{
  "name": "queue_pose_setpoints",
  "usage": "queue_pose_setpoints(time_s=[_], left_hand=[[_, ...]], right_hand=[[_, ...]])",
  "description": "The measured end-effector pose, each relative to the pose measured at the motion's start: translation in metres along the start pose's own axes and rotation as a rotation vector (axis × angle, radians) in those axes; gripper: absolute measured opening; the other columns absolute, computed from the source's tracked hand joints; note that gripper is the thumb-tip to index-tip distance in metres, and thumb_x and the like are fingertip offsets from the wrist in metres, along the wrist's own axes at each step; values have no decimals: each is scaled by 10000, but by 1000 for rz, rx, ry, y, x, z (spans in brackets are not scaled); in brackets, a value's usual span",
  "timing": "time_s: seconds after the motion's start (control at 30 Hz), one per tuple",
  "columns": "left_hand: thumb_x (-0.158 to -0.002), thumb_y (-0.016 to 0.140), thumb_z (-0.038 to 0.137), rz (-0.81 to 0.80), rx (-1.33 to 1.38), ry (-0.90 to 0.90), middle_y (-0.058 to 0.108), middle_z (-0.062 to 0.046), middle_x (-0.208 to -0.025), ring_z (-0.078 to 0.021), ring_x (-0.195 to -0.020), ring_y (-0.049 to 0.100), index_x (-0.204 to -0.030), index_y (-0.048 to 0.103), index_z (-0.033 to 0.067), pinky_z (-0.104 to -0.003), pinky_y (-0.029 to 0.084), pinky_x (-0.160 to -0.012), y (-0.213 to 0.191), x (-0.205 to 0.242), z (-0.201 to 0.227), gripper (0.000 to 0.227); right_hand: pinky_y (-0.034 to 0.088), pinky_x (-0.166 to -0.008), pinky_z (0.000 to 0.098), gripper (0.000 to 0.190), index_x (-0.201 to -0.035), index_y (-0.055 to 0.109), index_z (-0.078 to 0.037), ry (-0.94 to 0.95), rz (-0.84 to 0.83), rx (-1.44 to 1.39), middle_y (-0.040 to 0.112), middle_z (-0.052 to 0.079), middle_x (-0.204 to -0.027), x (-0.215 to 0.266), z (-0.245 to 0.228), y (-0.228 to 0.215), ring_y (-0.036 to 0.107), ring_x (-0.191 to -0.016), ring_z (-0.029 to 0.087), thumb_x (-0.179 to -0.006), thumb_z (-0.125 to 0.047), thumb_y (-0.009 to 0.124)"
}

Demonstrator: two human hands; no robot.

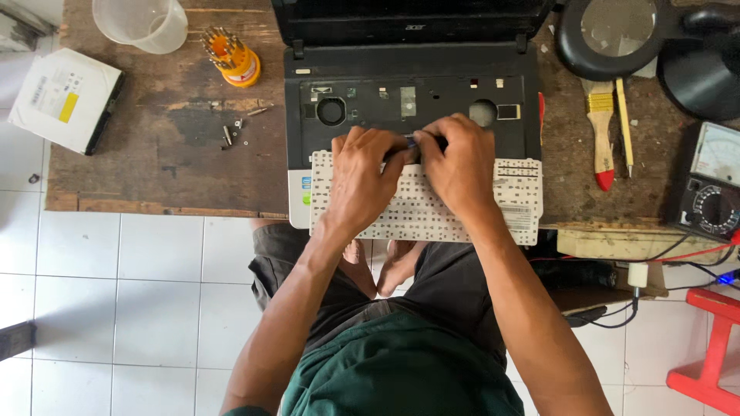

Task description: The person removes a laptop keyboard, disconnects the ribbon cable, and attempts to install a new keyboard by connecting the cable and seating the unit. The person repeatedly adjusts the cable and keyboard position to ensure proper connection.

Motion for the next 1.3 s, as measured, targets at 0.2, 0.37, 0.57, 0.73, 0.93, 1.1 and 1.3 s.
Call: queue_pose_setpoints(time_s=[0.2, 0.37, 0.57, 0.73, 0.93, 1.1, 1.3], left_hand=[[-955, 891, 274, 51, -67, -50, 703, 13, -957, -239, -994, 640, -1000, 803, 180, -439, 411, -990, -2, 3, -9, 137], [-1016, 840, 247, 18, -51, -39, 629, -12, -934, -252, -966, 619, -990, 801, 133, -450, 383, -992, -5, 0, 1, 124], [-1038, 831, 277, 6, 15, -30, 617, -13, -939, -247, -955, 620, -981, 802, 146, -468, 350, -976, -4, 3, -7, 145], [-997, 862, 305, -28, 94, -76, 719, -11, -942, -234, -1021, 692, -1038, 811, 195, -446, 317, -1054, -5, -1, -13, 128], [-995, 838, 213, -103, 254, -189, 841, 16, -905, -199, -889, 796, -1162, 746, 169, -409, 300, -1082, -3, -11, -14, 195], [-996, 784, 109, -112, 286, -222, 848, -3, -903, -219, -913, 814, -1262, 657, 147, -443, 291, -1097, 9, -13, -22, 297], [-941, 801, 146, -263, 202, -272, 859, -50, -926, -310, -959, 825, -1335, 615, 104, -504, 268, -1097, 24, -18, -41, 437]], right_hand=[[588, -874, 505, 135, -1120, 824, -93, 5, -51, -91, 766, 113, -972, 14, 0, -5, 766, -988, 400, -1004, -29, 793], [581, -845, 572, 159, -1090, 833, -65, -52, -127, -101, 743, 163, -973, 13, -5, -9, 735, -969, 469, -971, 22, 773], [577, -911, 540, 230, -1164, 838, -109, -61, -137, -173, 745, 116, -1039, 19, -7, -7, 732, -1046, 428, -960, -5, 827], [592, -926, 505, 235, -1158, 820, -110, -38, -75, -220, 747, 93, -1052, 21, -15, -10, 735, -1042, 398, -966, 27, 824], [600, -803, 488, 181, -1085, 796, -57, -85, -11, -235, 725, 127, -1003, 20, -27, -16, 744, -963, 405, -972, 80, 823], [595, -765, 458, 184, -1048, 789, -57, -87, 17, -246, 732, 116, -1007, 24, -26, -19, 745, -943, 378, -947, 94, 822], [541, -799, 526, 204, -1048, 785, -66, -307, -56, -62, 692, 132, -955, 8, -48, -29, 691, -880, 401, -925, 90, 831]])
Point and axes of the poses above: each hand's wrist, its own x-axis away from the middle knuckle, its own y-axis out of the palm, z = x × y, the point moved 9 cm from there along -x, towards the middle knuckle
